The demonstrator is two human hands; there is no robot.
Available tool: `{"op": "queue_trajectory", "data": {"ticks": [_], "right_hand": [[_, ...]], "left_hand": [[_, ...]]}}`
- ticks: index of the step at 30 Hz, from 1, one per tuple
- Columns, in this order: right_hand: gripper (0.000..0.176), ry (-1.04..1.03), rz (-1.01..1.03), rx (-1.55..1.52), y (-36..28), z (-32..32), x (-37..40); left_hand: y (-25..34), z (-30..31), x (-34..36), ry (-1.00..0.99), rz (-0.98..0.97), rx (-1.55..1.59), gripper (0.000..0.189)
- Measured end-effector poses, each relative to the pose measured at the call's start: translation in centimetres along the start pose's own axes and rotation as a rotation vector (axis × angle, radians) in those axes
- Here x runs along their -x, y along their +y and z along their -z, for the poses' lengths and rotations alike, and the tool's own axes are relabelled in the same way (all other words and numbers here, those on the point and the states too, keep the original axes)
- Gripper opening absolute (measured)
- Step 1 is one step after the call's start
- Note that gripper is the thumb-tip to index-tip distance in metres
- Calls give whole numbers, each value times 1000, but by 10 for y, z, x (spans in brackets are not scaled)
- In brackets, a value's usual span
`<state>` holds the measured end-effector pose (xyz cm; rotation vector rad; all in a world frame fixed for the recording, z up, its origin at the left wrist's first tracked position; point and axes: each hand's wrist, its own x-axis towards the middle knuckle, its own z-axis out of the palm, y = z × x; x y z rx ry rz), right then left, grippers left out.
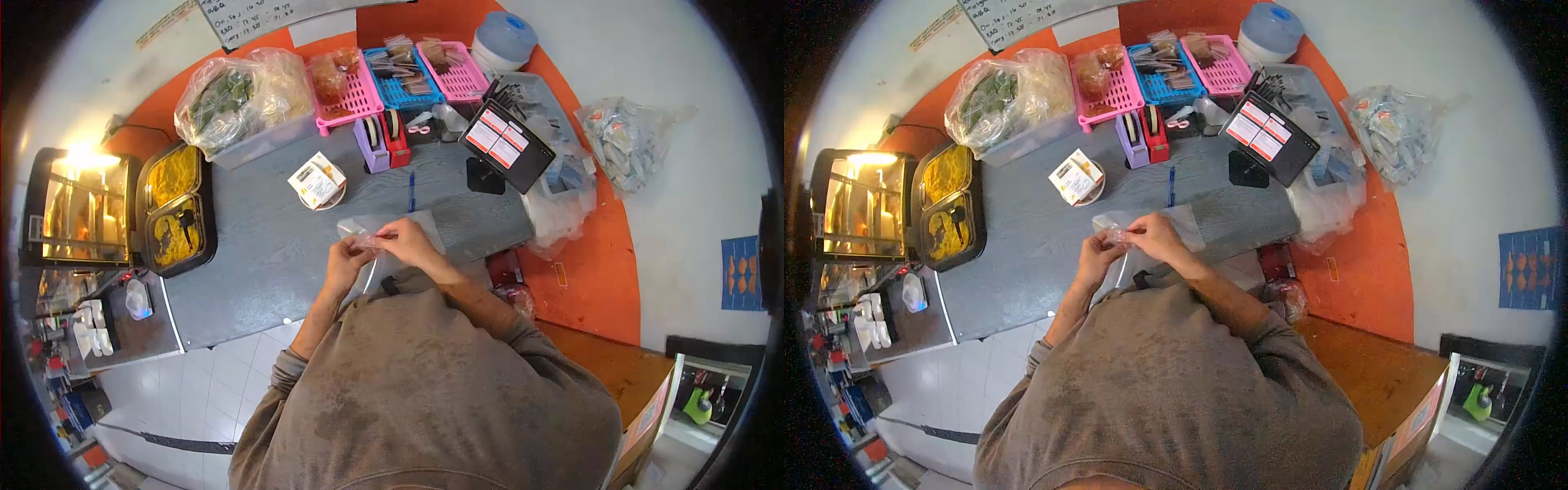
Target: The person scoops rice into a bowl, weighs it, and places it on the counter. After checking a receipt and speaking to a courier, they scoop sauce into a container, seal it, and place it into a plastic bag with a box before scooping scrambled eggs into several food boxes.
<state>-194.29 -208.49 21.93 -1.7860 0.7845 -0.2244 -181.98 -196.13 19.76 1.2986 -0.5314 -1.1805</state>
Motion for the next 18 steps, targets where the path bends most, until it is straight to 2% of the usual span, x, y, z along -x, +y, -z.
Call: {"op": "queue_trajectory", "data": {"ticks": [1, 2, 4, 6, 7, 8, 9, 10, 11, 12, 13, 14, 15, 16, 17, 18], "right_hand": [[33, 2, 2, -123, -2, -3, 0], [33, -7, 4, -122, -2, -7, -2], [29, 19, 141, -161, -4, -12, -6], [26, -8, 154, -89, -13, -9, -6], [23, -29, 165, -19, -20, -6, -5], [23, -35, 167, -18, -24, -1, -5], [18, 169, 231, 246, -26, 7, -5], [15, 376, 295, 511, -27, 20, -6], [13, 509, 338, 578, -24, 46, -9], [11, 642, 377, 644, -19, 76, -9], [13, 659, 336, 620, -19, 104, -5], [14, 675, 294, 594, -21, 120, -3], [14, 674, 297, 597, -17, 121, -4], [15, 580, 286, 465, -11, 120, -5], [19, 484, 268, 332, -5, 119, -3], [27, 469, 382, 393, -20, 118, 4]], "left_hand": [[-3, -1, 1, 9, 0, 2, 20], [-5, -1, 0, 77, -20, -30, 20], [-9, -3, -2, 151, -40, -61, 21], [-10, -9, -5, 220, -197, -87, 22], [-9, -9, -4, 226, -197, -85, 22], [-7, -9, -3, 290, -221, -217, 18], [-4, -8, -1, 355, -243, -351, 14], [-12, 18, -2, 441, -348, -423, 14], [-19, 53, -3, 525, -456, -496, 21], [-1, 67, 5, 671, -436, -179, 33], [20, 70, 14, 806, -408, 146, 45], [28, 66, 16, 811, -407, 150, 45], [35, 62, 15, 783, -476, 311, 48], [44, 58, 14, 749, -544, 472, 50], [54, 53, 16, 751, -542, 473, 50], [69, 46, 19, 761, -516, 330, 50]]}}
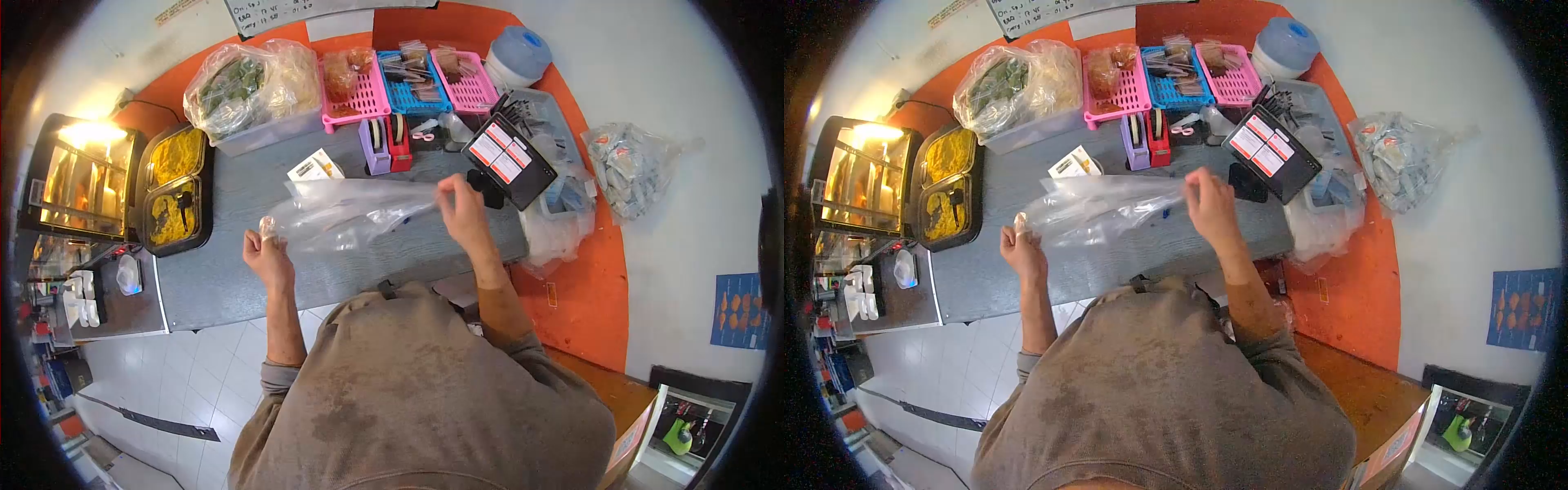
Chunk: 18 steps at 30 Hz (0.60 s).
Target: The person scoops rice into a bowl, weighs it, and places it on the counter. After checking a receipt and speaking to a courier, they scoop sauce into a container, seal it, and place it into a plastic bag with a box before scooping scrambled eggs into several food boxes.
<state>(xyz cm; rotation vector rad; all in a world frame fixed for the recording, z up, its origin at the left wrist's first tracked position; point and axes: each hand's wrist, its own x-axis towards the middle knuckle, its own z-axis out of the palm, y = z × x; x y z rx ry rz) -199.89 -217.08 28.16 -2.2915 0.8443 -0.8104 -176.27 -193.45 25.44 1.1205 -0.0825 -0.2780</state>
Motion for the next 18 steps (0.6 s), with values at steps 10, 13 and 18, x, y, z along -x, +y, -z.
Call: {"op": "queue_trajectory", "data": {"ticks": [10, 13, 18], "right_hand": [[45, -171, -204, -108, -17, -1, 26], [34, -477, -162, 529, -13, 27, 36], [17, 71, 157, 186, -31, 53, 26]], "left_hand": [[19, -46, 57, -591, -418, -1427, 8], [16, -30, 8, -586, -520, -1246, 7], [53, -40, 21, -695, -708, -1206, 9]]}}
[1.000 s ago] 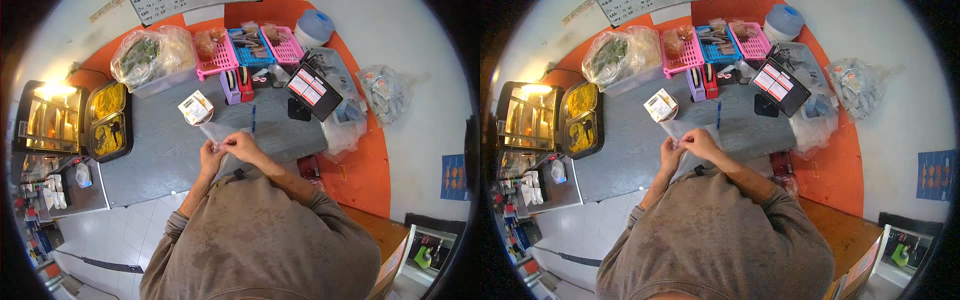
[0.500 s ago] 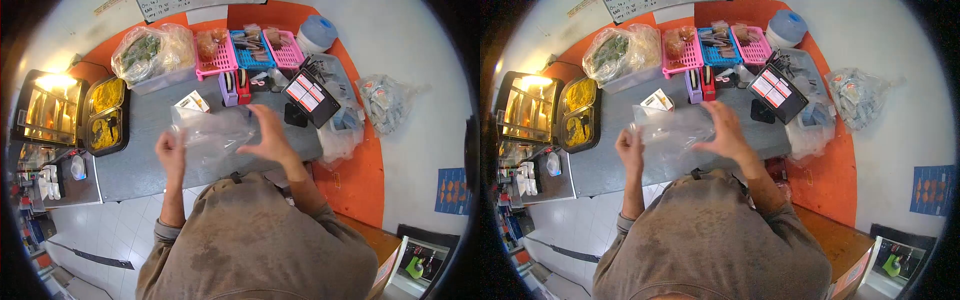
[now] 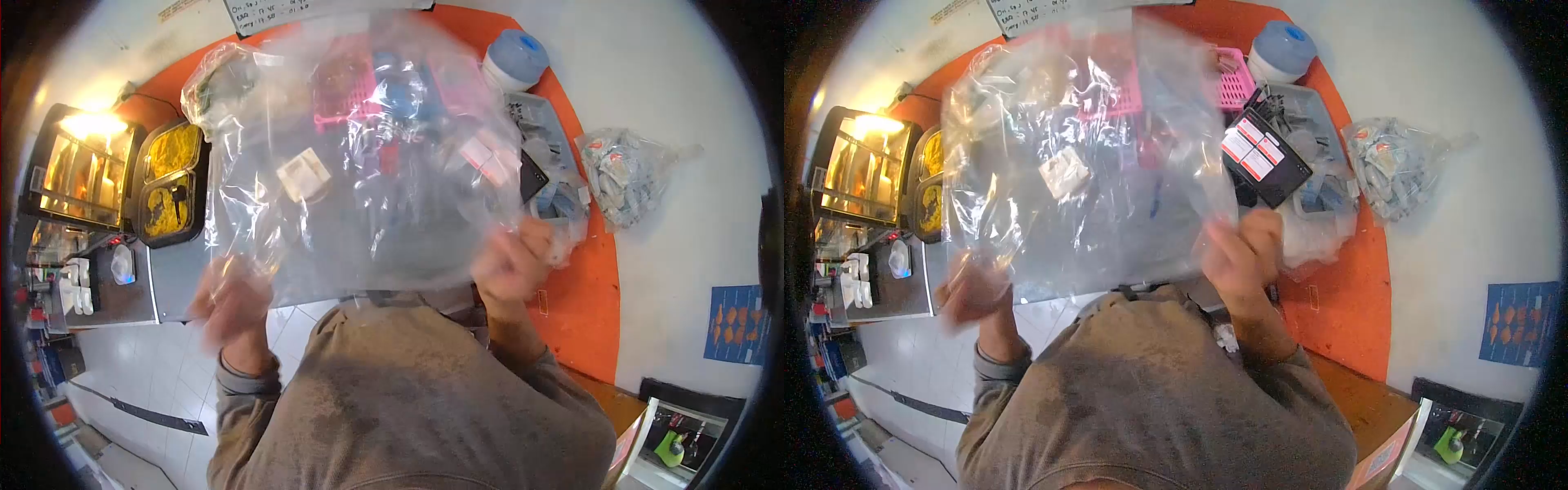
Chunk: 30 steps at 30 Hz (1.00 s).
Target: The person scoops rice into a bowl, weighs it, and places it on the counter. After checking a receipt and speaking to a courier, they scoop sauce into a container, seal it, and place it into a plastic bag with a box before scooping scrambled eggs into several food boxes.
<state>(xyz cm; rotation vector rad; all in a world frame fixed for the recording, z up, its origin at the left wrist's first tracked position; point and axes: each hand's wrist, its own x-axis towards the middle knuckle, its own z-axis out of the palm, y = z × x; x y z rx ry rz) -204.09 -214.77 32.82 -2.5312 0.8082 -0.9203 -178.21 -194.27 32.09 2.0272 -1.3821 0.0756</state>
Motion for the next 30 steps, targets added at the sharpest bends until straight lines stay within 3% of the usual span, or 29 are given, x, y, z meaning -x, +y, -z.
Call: {"op": "queue_trajectory", "data": {"ticks": [2, 3, 4, 5, 6, 7, 8, 9, 10, 11, 13, 14, 16, 18, 19, 21, 22, 23, 24, 25, 26, 27, 28, 29, 30], "right_hand": [[14, -91, 73, 53, 27, -14, 18], [13, -128, 116, 80, 43, -24, 22], [15, -271, -78, -259, 65, -43, 50], [17, -415, -274, -601, 78, -58, 81], [20, -560, -768, -1056, 65, -47, 82], [24, -689, -1307, -1488, 49, -37, 85], [24, -704, -1331, -1484, 46, -39, 92], [25, -864, -1173, -1386, 46, -43, 92], [26, -1011, -1004, -1280, 46, -49, 91], [27, -1145, -836, -1170, 44, -54, 91], [30, -1384, -494, -938, 31, -64, 93], [27, -1443, -323, -983, 26, -75, 79], [23, -1361, -713, -1643, 41, -108, 68], [20, -734, -1335, -1882, 31, -101, 34], [20, -772, -1335, -1875, 24, -102, 22], [20, -1312, -874, -1684, 8, -115, 7], [29, -1402, -535, -1064, -1, -127, 9], [29, -1411, -529, -1065, -4, -145, 11], [30, -1358, -681, -1144, -12, -160, 9], [31, -1301, -833, -1211, -18, -173, 6], [30, -958, -1092, -1388, -25, -183, 8], [30, -981, -1090, -1375, -35, -193, 2], [27, -805, -1187, -1566, -42, -205, -2], [25, -614, -1283, -1748, -47, -220, -4], [18, -998, -984, -1945, -29, -251, 7]], "left_hand": [[-1, 6, 18, -120, -94, -59, 9], [-19, -4, 39, -501, 21, -79, 10], [-27, -15, 61, -535, 81, 335, 13], [-30, -22, 89, -636, 285, 495, 14], [-26, -18, 110, -794, 569, 919, 18], [-13, -14, 126, -797, 935, 1245, 20], [-4, -2, 136, -669, 996, 1511, 20], [1, 5, 137, -519, 1028, 1768, 21], [-3, 1, 143, -511, 1032, 1771, 21], [-8, -5, 151, -184, 871, 2042, 20], [3, 4, 149, 181, 696, 2263, 21], [8, 16, 142, 185, 636, 2277, 21], [6, 34, 125, 197, 569, 2290, 21], [-14, 47, 123, -362, 704, 620, 22], [-33, 41, 133, -338, 724, 616, 22], [-85, 22, 157, 68, 1015, 1066, 18], [-99, 25, 148, 85, 1016, 1056, 18], [-111, 25, 139, 351, 1109, 1319, 15], [-122, 27, 134, 633, 1181, 1581, 13], [-134, 37, 136, 647, 1184, 1588, 13], [-148, 49, 142, 261, 1127, 1708, 12], [-162, 62, 149, -126, 1043, 1786, 11], [-178, 64, 162, -240, 1200, 1619, 10], [-194, 63, 176, -211, 1215, 1624, 10], [-213, 63, 187, -26, 1010, 1887, 8]]}}
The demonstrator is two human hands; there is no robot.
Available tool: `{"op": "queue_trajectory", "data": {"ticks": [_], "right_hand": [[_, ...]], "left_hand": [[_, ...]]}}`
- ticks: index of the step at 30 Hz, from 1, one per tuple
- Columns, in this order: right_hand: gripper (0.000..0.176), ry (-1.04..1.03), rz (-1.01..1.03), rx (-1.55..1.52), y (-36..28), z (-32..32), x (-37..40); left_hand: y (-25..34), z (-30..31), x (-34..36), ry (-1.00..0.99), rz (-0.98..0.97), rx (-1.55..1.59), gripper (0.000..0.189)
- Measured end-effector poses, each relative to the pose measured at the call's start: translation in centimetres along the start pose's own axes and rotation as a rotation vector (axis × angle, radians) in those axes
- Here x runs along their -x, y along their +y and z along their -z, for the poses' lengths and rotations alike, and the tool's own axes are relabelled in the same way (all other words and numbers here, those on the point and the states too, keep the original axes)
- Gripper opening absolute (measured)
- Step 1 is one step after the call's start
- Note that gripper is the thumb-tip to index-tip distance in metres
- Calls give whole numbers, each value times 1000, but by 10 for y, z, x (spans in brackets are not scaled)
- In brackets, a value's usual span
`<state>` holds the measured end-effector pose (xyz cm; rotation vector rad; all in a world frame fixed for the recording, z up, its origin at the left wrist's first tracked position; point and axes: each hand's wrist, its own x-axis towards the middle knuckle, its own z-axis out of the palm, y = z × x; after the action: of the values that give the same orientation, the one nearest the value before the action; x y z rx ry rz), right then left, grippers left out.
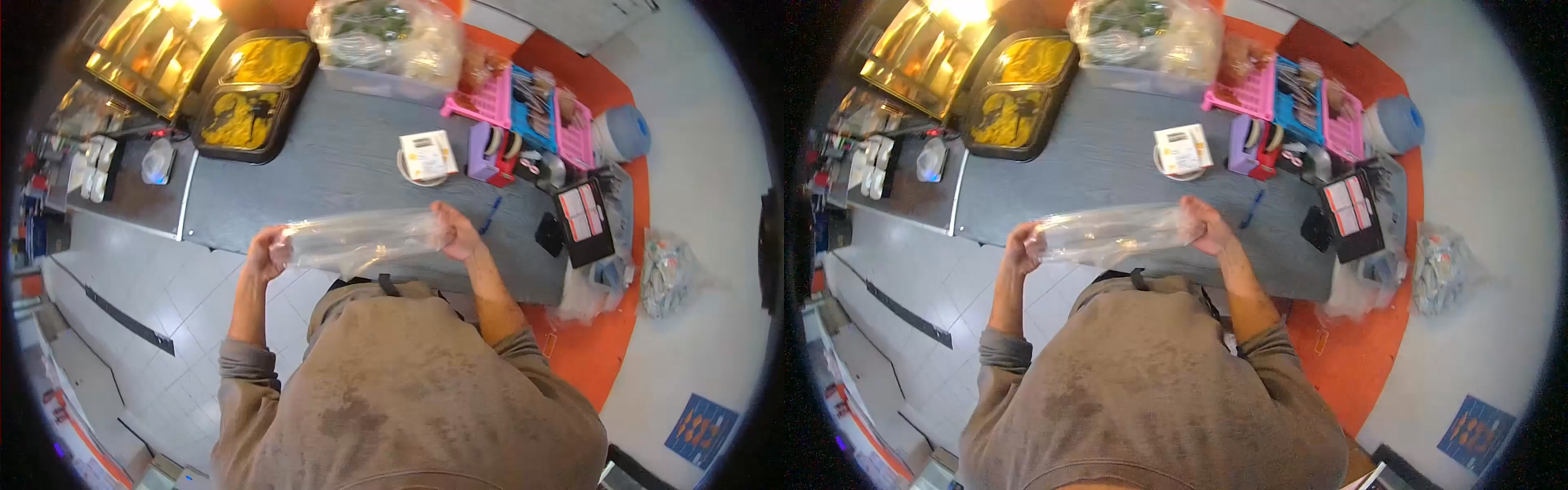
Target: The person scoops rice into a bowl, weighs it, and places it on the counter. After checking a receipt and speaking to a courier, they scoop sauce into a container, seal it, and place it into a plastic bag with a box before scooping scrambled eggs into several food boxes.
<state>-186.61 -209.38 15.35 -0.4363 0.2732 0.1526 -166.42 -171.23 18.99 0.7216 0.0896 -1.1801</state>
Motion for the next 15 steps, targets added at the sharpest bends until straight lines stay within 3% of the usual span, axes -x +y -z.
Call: {"op": "queue_trajectory", "data": {"ticks": [1, 3, 4, 5, 7, 8, 9, 11, 12, 13, 15], "right_hand": [[18, -9, -17, -1, 8, -12, -15], [13, 146, -126, 1168, 25, -38, -44], [16, 294, 156, 1424, 35, -46, -61], [16, 291, 146, 1425, 42, -48, -77], [21, 881, 452, 1276, 56, -47, -106], [26, 887, 665, 1381, 63, -52, -115], [26, 889, 659, 1380, 66, -76, -121], [19, 962, 1169, 2025, 66, -137, -119], [25, 572, 1029, 1985, 82, -106, -121], [25, 579, 1024, 1988, 94, -83, -133], [44, -70, 116, 1784, 112, -58, -159]], "left_hand": [[12, 7, 2, -156, -179, 212, 8], [27, 14, 2, -135, -284, 80, 9], [26, 17, 0, 51, -333, -518, 11], [20, 19, -4, 243, -357, -1111, 13], [5, 9, -21, 424, -555, -1233, 17], [-2, 7, -27, 425, -550, -1232, 17], [-10, 6, -32, 468, -537, -1147, 22], [-14, 10, -40, 503, -518, -1064, 26], [-15, 13, -44, 509, -461, -1046, 29], [-15, 15, -47, 515, -406, -1027, 33], [-11, 19, -51, 458, -410, -994, 36]]}}
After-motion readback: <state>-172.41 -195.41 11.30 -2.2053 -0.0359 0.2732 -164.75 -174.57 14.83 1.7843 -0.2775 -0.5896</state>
